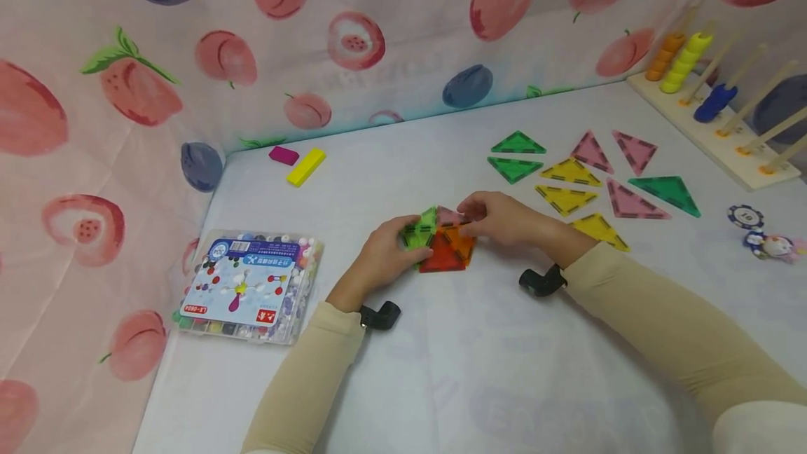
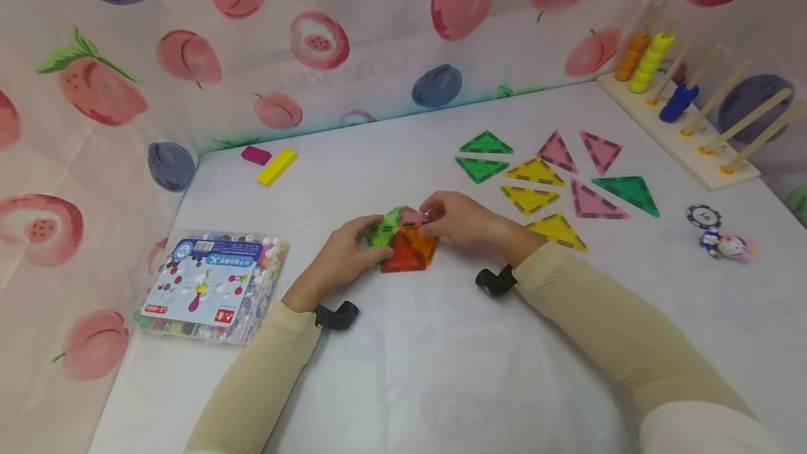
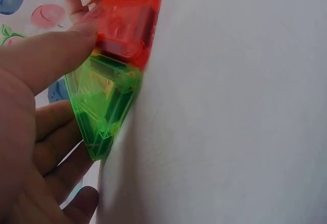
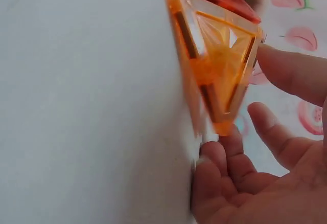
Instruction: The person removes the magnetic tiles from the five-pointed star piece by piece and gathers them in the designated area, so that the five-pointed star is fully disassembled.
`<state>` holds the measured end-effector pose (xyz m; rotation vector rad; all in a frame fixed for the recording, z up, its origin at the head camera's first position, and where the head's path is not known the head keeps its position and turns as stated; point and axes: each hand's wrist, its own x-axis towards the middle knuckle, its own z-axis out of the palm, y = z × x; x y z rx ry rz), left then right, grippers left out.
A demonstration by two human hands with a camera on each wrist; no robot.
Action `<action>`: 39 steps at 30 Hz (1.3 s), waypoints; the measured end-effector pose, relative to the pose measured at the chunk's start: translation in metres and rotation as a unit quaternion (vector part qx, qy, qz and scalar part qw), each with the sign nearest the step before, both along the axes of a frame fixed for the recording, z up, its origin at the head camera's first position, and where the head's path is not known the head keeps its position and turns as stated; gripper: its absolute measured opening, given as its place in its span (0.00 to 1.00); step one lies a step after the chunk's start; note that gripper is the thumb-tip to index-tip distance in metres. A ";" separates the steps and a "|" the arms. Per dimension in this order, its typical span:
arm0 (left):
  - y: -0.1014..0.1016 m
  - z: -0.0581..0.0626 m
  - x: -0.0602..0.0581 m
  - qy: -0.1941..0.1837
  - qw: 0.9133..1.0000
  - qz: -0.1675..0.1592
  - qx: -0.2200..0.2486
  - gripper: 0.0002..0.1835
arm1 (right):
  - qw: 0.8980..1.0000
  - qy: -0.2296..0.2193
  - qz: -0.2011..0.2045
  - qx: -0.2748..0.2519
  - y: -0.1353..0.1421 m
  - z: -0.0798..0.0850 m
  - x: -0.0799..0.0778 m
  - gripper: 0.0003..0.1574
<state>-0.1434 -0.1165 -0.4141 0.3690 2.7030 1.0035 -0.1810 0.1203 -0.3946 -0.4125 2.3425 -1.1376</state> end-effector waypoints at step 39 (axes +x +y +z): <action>0.003 -0.003 0.001 0.033 0.996 -0.066 -0.053 0.29 | 0.989 0.085 -0.059 0.110 0.067 0.001 -0.010 0.19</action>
